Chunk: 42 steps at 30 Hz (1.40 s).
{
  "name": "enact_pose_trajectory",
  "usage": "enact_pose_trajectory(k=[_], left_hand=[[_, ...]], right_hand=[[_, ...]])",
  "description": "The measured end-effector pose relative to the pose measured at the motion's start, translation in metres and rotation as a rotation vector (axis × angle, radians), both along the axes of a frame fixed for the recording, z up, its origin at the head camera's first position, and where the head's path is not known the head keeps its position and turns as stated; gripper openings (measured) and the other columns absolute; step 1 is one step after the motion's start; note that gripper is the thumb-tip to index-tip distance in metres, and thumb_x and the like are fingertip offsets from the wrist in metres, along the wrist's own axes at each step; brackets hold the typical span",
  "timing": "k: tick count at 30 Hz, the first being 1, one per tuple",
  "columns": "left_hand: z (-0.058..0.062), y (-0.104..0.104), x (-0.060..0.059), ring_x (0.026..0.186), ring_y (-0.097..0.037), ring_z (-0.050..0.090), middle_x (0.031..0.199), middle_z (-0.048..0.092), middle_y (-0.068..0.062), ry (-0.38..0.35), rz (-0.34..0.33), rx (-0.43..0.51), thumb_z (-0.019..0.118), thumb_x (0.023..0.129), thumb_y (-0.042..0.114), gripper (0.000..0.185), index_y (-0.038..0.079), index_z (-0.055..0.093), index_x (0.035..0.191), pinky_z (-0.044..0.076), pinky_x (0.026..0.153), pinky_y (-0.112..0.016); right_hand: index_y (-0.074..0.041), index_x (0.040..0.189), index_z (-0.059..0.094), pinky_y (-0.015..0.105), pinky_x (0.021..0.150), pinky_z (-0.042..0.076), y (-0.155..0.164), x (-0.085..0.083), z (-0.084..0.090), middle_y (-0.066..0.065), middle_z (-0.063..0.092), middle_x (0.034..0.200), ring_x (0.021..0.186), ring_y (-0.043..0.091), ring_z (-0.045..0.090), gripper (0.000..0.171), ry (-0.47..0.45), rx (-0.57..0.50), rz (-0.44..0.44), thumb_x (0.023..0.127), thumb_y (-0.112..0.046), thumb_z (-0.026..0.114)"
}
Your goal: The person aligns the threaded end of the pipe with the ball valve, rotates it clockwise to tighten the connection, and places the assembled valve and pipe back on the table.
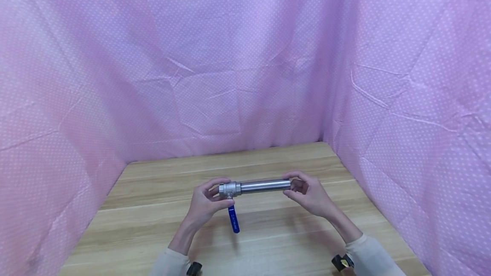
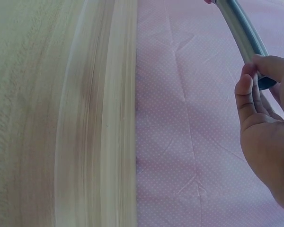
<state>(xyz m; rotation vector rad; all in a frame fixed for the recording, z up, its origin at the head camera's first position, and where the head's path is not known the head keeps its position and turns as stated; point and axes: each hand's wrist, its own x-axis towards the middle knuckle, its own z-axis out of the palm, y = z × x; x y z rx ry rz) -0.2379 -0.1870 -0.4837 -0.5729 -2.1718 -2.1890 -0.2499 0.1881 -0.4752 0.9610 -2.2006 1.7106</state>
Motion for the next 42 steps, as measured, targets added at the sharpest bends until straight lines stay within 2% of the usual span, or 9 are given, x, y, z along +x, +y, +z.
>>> enact_pose_trajectory(k=[5,10,17,20,26,33,38,42], left_hand=[[-0.0001,-0.0005,0.0000,0.126,-0.012,0.077,0.156,0.061,-0.026,0.001,-0.001,-0.009,0.095,0.084,-0.004,0.066,-0.001,0.069,0.145,0.068,0.109,-0.034],[-0.0001,-0.0005,0.0002,0.126,-0.012,0.077,0.157,0.059,-0.029,0.005,-0.005,-0.008,0.095,0.084,-0.004,0.066,-0.001,0.069,0.145,0.068,0.109,-0.034],[0.0006,-0.0001,0.0005,0.125,-0.011,0.077,0.156,0.060,-0.029,0.010,-0.006,-0.006,0.095,0.084,-0.004,0.066,-0.003,0.068,0.145,0.068,0.109,-0.033],[0.0006,0.0004,0.0007,0.124,-0.012,0.078,0.154,0.061,-0.028,0.009,-0.005,0.002,0.095,0.083,-0.004,0.067,-0.005,0.068,0.144,0.069,0.108,-0.034],[-0.0006,0.0005,0.0003,0.124,-0.013,0.078,0.152,0.063,-0.022,0.003,-0.004,0.001,0.096,0.083,-0.004,0.066,-0.002,0.069,0.144,0.069,0.107,-0.035],[-0.0019,0.0002,-0.0004,0.124,-0.013,0.077,0.155,0.061,-0.026,0.007,-0.003,-0.002,0.095,0.084,-0.004,0.065,-0.001,0.069,0.143,0.069,0.108,-0.034],[-0.0016,0.0004,-0.0002,0.124,-0.013,0.077,0.155,0.061,-0.025,0.013,-0.001,-0.009,0.095,0.084,-0.003,0.065,0.000,0.070,0.143,0.069,0.108,-0.033],[-0.0009,0.0005,-0.0001,0.124,-0.013,0.078,0.154,0.062,-0.024,0.014,-0.002,-0.008,0.096,0.084,-0.003,0.065,-0.001,0.070,0.143,0.069,0.108,-0.033]], right_hand=[[0.003,0.131,0.071,0.019,0.056,0.056,0.0002,0.0002,-0.0002,0.019,0.074,0.087,0.076,0.000,0.067,0.036,0.009,0.025,-0.025,0.097,0.009,0.081],[0.003,0.131,0.072,0.021,0.058,0.061,0.0011,-0.0010,-0.0018,0.018,0.075,0.088,0.076,0.000,0.069,0.033,0.010,0.032,-0.027,0.099,0.008,0.079],[-0.001,0.132,0.072,0.027,0.057,0.063,0.0011,-0.0018,-0.0012,0.012,0.074,0.085,0.071,0.012,0.072,0.029,0.000,0.043,-0.029,0.104,0.004,0.075],[-0.002,0.132,0.072,0.025,0.056,0.061,0.0017,-0.0030,-0.0028,0.011,0.074,0.082,0.070,0.010,0.070,0.027,0.006,0.045,-0.026,0.105,0.004,0.073],[-0.002,0.131,0.072,0.027,0.058,0.063,0.0016,-0.0034,-0.0034,0.012,0.075,0.083,0.069,0.017,0.072,0.027,0.002,0.039,-0.025,0.105,0.004,0.073],[0.000,0.134,0.071,0.024,0.062,0.065,0.0016,-0.0019,-0.0020,0.011,0.078,0.090,0.078,0.004,0.074,0.036,-0.039,0.015,-0.006,0.099,0.007,0.079],[0.001,0.134,0.070,0.020,0.062,0.062,0.0017,-0.0012,-0.0013,0.011,0.077,0.101,0.082,0.002,0.072,0.041,-0.048,0.004,0.013,0.096,0.011,0.081],[0.001,0.134,0.070,0.020,0.061,0.061,0.0018,-0.0009,-0.0005,0.009,0.077,0.099,0.081,0.002,0.072,0.041,-0.046,0.009,0.011,0.096,0.012,0.080]])
